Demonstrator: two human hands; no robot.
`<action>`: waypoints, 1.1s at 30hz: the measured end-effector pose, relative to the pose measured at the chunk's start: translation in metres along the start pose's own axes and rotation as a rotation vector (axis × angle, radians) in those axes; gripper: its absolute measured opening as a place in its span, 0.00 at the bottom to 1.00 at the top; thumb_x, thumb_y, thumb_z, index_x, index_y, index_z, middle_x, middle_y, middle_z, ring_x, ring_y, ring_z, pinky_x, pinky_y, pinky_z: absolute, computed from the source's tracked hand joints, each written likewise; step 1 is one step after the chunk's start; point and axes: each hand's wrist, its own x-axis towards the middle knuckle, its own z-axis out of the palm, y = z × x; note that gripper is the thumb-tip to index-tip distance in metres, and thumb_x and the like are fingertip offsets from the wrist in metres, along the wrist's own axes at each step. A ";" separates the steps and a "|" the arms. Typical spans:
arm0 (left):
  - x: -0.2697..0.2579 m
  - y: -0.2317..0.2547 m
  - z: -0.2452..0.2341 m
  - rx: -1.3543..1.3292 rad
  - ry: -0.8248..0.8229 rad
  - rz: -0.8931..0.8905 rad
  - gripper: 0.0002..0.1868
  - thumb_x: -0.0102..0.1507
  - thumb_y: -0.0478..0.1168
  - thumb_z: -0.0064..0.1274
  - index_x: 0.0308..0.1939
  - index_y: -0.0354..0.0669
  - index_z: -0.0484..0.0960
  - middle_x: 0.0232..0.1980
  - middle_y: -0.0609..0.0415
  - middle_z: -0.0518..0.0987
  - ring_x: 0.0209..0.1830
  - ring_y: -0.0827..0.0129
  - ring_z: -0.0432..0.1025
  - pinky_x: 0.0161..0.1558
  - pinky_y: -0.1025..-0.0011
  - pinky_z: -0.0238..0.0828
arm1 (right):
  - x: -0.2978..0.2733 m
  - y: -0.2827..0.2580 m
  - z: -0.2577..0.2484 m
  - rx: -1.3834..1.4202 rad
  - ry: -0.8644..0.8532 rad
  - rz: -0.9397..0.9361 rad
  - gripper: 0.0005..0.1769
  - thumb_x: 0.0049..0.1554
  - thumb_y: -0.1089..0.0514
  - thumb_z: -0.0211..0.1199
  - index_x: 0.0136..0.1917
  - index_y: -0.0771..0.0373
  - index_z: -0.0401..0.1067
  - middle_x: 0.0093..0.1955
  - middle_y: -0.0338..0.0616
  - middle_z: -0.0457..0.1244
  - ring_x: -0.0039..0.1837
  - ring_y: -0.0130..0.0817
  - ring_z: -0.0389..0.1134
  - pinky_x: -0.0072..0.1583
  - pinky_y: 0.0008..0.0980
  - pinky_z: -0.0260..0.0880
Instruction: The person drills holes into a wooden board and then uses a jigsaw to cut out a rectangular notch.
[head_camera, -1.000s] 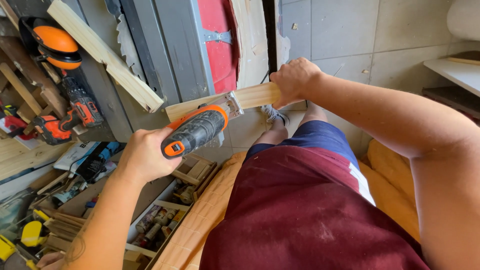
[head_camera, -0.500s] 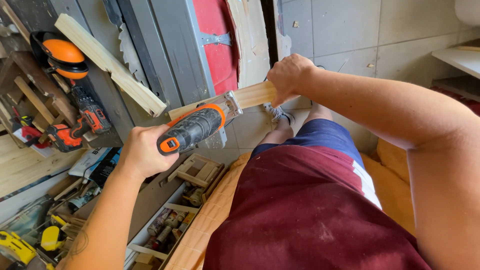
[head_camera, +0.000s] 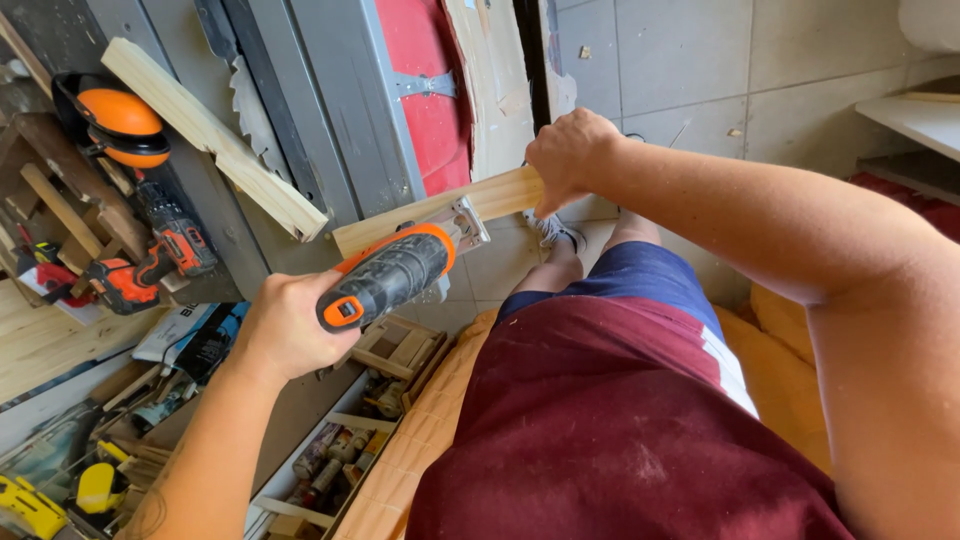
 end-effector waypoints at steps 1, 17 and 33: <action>0.002 0.000 0.000 -0.004 0.001 -0.017 0.08 0.45 0.38 0.64 0.23 0.45 0.79 0.17 0.53 0.74 0.17 0.56 0.70 0.26 0.66 0.71 | 0.001 0.002 -0.001 0.012 0.003 0.000 0.40 0.46 0.18 0.59 0.53 0.50 0.80 0.42 0.34 0.71 0.52 0.35 0.76 0.64 0.37 0.75; 0.007 -0.018 -0.005 0.030 0.006 -0.040 0.08 0.48 0.39 0.66 0.26 0.44 0.81 0.18 0.54 0.77 0.17 0.57 0.72 0.27 0.68 0.72 | 0.003 -0.003 0.007 0.003 0.006 -0.001 0.40 0.44 0.18 0.58 0.53 0.48 0.80 0.43 0.33 0.71 0.53 0.35 0.76 0.63 0.38 0.76; 0.017 -0.041 -0.007 0.056 0.006 0.002 0.11 0.46 0.40 0.70 0.28 0.45 0.84 0.19 0.54 0.78 0.19 0.57 0.74 0.28 0.67 0.73 | 0.004 -0.007 0.014 0.012 -0.002 -0.003 0.40 0.43 0.17 0.57 0.52 0.47 0.79 0.42 0.31 0.71 0.51 0.32 0.76 0.60 0.35 0.77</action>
